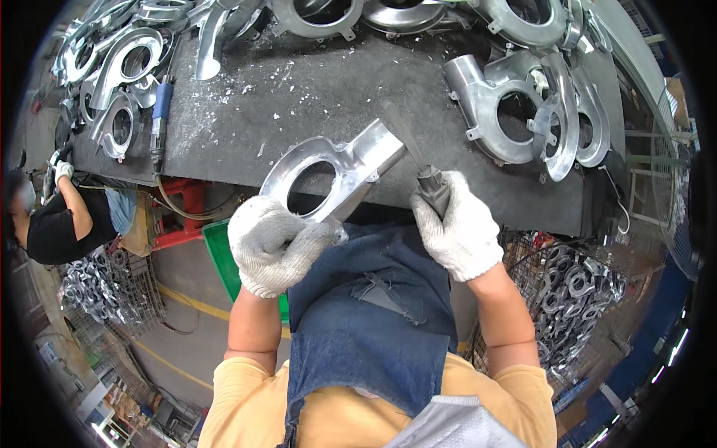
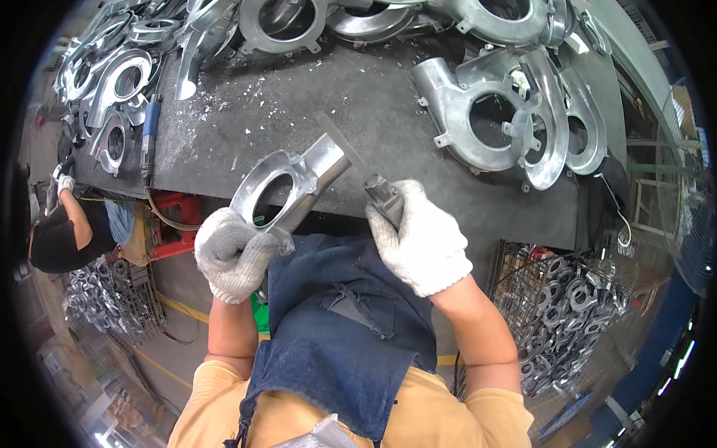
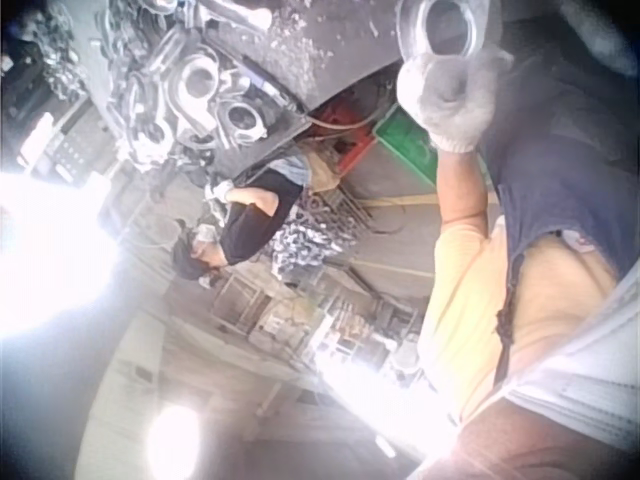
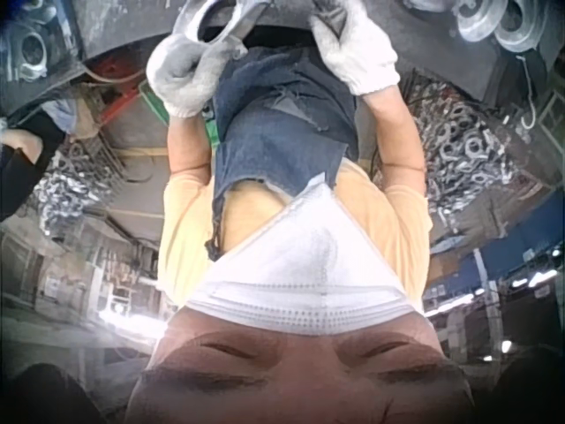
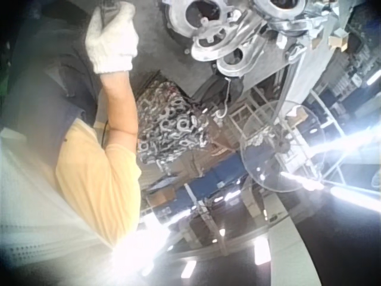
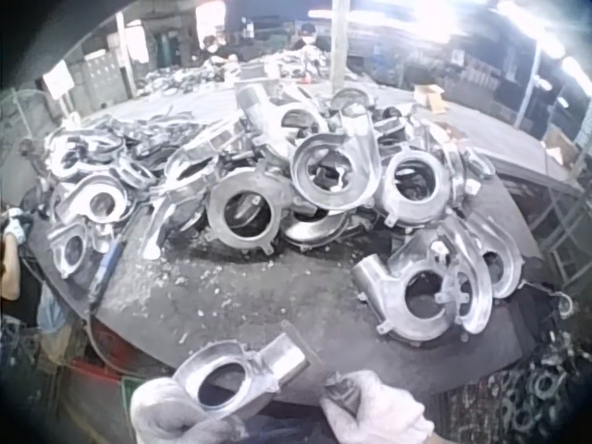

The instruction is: The person deburrs metal housings by filing their edges and surfaces with a pneumatic file tool, processing the parts one at a time and placing them into a bin.

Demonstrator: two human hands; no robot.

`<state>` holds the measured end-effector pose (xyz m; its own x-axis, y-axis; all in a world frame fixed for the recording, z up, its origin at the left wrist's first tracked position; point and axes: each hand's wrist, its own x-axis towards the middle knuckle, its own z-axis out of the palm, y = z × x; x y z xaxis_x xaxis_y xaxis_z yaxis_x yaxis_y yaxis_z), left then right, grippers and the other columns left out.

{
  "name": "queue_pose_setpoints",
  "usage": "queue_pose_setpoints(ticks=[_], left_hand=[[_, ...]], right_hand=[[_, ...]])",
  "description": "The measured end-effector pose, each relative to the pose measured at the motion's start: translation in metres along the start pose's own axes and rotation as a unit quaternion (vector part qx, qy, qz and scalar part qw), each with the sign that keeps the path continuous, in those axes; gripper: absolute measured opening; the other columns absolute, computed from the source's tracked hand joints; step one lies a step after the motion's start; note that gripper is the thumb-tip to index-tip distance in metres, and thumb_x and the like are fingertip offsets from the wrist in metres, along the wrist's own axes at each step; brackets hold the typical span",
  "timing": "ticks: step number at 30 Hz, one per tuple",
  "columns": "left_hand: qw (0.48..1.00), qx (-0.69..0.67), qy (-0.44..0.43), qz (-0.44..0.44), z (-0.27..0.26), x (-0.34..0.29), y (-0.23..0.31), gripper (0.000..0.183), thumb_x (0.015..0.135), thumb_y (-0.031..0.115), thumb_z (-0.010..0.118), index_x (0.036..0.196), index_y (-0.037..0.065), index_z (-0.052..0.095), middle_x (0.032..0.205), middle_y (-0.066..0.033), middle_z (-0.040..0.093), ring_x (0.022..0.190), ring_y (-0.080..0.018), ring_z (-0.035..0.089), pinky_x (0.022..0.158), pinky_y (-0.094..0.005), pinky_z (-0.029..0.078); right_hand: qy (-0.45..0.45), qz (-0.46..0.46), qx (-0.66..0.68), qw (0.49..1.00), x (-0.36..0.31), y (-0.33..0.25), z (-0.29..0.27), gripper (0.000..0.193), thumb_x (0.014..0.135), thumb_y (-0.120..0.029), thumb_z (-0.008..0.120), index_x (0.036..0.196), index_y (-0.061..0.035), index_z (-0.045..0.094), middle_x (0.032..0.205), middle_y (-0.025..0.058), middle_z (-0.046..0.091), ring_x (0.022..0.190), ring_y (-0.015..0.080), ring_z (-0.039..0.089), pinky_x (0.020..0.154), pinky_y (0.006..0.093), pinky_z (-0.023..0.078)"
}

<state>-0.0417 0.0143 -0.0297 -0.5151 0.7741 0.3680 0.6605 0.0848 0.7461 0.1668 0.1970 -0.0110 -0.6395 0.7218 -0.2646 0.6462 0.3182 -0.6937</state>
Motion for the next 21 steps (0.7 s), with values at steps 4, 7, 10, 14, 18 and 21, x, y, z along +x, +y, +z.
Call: queue_pose_setpoints(ticks=[4,7,10,14,18,21], left_hand=[[1.0,-0.025,0.011,-0.004,0.001,0.0,-0.001,0.02,0.07,0.018,0.099,0.068,0.011,0.08,0.062,-0.0064,0.069,0.052,-0.0243,0.06,0.056,-0.0365,0.044],[1.0,-0.009,0.007,0.004,-0.002,0.002,-0.003,0.02,0.07,0.018,0.099,0.067,0.011,0.08,0.061,-0.0062,0.068,0.051,-0.0244,0.06,0.056,-0.0366,0.044],[1.0,0.0,-0.001,-0.004,0.0,0.001,0.0,0.025,0.068,0.024,0.101,0.066,0.012,0.08,0.06,-0.0062,0.067,0.051,-0.0232,0.059,0.055,-0.0362,0.043],[0.996,0.064,-0.042,0.051,0.004,0.006,0.011,0.035,0.068,0.032,0.103,0.06,0.014,0.074,0.054,-0.0041,0.055,0.049,-0.0234,0.054,0.052,-0.0372,0.04],[0.993,0.093,-0.069,0.035,0.014,0.004,0.034,0.026,0.069,0.022,0.101,0.066,0.013,0.077,0.06,-0.0053,0.062,0.052,-0.0252,0.056,0.054,-0.038,0.041],[0.988,0.134,-0.067,0.029,0.023,0.006,0.055,0.033,0.07,0.023,0.102,0.062,0.016,0.071,0.058,-0.0035,0.055,0.051,-0.0245,0.053,0.052,-0.0394,0.038]], right_hand=[[-0.034,-0.073,0.019,0.997,-0.006,0.01,0.005,0.033,0.101,-0.029,0.079,0.121,-0.006,0.067,0.099,0.0222,0.08,0.094,0.0438,0.08,0.084,0.0474,0.064],[0.011,0.022,0.017,1.0,0.001,0.003,0.009,0.033,0.1,-0.029,0.079,0.121,-0.0057,0.067,0.099,0.0224,0.08,0.095,0.0437,0.08,0.084,0.0477,0.064],[-0.121,-0.058,0.086,0.987,-0.005,0.016,0.01,0.033,0.101,-0.029,0.078,0.119,-0.0047,0.067,0.095,0.0193,0.079,0.088,0.0388,0.08,0.082,0.044,0.064],[-0.55,0.109,0.443,0.699,0.018,0.052,-0.017,0.026,0.1,-0.024,0.074,0.118,-0.0063,0.066,0.08,0.0017,0.067,0.054,0.008,0.062,0.065,0.0311,0.056],[-0.12,-0.171,0.091,0.974,-0.015,0.034,0.008,0.03,0.099,-0.017,0.079,0.125,-0.0068,0.068,0.093,0.0158,0.078,0.074,0.0278,0.079,0.07,0.039,0.062],[0.1,-0.095,-0.082,0.987,-0.025,0.038,0.033,0.04,0.097,-0.018,0.081,0.132,-0.0066,0.066,0.106,0.0186,0.08,0.089,0.0408,0.08,0.08,0.048,0.064]])
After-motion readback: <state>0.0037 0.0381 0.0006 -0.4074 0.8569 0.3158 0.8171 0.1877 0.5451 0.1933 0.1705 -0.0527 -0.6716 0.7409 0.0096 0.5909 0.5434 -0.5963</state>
